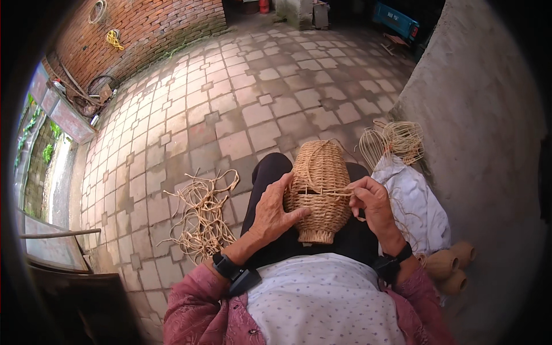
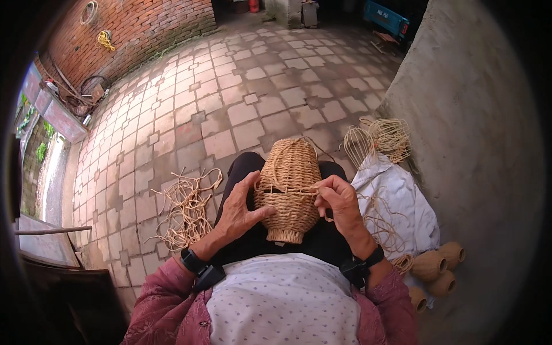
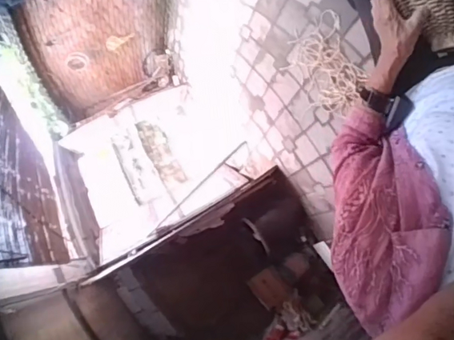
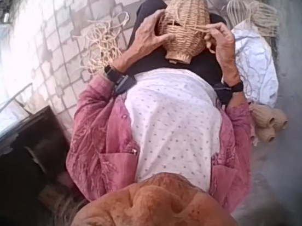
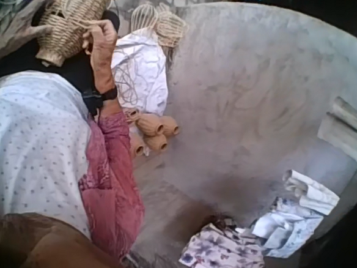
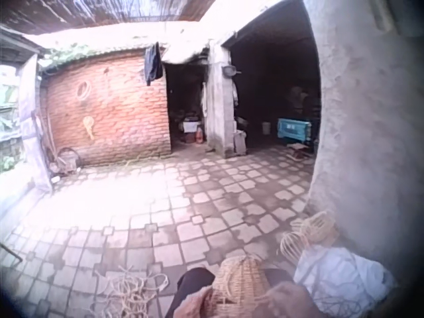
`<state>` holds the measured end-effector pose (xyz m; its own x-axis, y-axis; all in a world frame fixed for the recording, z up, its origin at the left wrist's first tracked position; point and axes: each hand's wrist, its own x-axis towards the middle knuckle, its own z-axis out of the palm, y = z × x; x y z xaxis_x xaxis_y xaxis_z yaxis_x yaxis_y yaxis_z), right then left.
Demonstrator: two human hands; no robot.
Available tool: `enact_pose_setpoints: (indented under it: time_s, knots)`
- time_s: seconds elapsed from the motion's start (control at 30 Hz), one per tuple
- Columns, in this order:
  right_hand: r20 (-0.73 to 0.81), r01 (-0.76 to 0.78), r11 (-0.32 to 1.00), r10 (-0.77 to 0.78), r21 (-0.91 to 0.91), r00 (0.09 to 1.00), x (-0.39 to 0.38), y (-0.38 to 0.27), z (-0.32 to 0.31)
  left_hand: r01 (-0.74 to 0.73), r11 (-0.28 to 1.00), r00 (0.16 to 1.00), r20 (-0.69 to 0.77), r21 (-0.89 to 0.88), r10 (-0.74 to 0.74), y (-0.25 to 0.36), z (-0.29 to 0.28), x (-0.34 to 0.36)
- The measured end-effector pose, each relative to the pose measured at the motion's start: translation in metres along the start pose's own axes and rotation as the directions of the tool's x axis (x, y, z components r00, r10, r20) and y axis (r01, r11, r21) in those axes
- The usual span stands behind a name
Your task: Manually weaving a small bulbous basket using natural fibers and trimming with scissors.
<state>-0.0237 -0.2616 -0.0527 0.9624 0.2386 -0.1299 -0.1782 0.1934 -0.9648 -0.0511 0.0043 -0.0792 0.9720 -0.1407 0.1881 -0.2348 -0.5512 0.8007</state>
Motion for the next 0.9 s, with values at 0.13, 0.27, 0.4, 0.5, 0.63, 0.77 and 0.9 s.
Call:
enact_pose_setpoints:
  time_s: [0.13,0.27,0.4,0.5,0.63,0.77,0.9]
  knots:
    - [0.069,-0.091,0.942,0.073,0.324,0.995,0.000,-0.007,0.013,0.007,1.000,1.000,0.021,-0.012,-0.007,0.000,0.003,0.001]
    - [0.163,-0.182,0.898,0.125,0.402,0.979,-0.009,-0.013,-0.001,-0.083,0.997,0.996,0.014,0.012,0.082,-0.003,0.002,-0.002]
    - [-0.056,0.090,0.913,-0.123,-0.398,0.991,-0.007,0.001,-0.049,-0.104,0.994,0.995,-0.005,0.019,0.105,-0.002,0.004,0.000]
    - [-0.314,0.220,0.797,-0.453,-0.563,0.835,-0.003,0.029,-0.082,-0.090,0.996,0.996,0.013,0.006,0.090,0.002,0.005,0.003]
    - [-0.700,-0.019,0.971,0.187,0.240,0.689,-0.024,0.030,-0.210,-0.103,0.994,0.994,0.024,-0.025,0.103,-0.001,0.002,0.001]
    - [-0.562,-0.498,0.853,0.337,-0.157,0.755,-0.057,0.032,-0.253,-0.110,0.991,0.994,0.024,0.069,0.109,0.000,0.000,0.004]
    - [-0.647,-0.378,0.925,0.305,0.028,0.699,-0.061,0.050,-0.276,-0.208,0.961,0.978,0.034,0.180,0.205,0.028,-0.002,0.012]
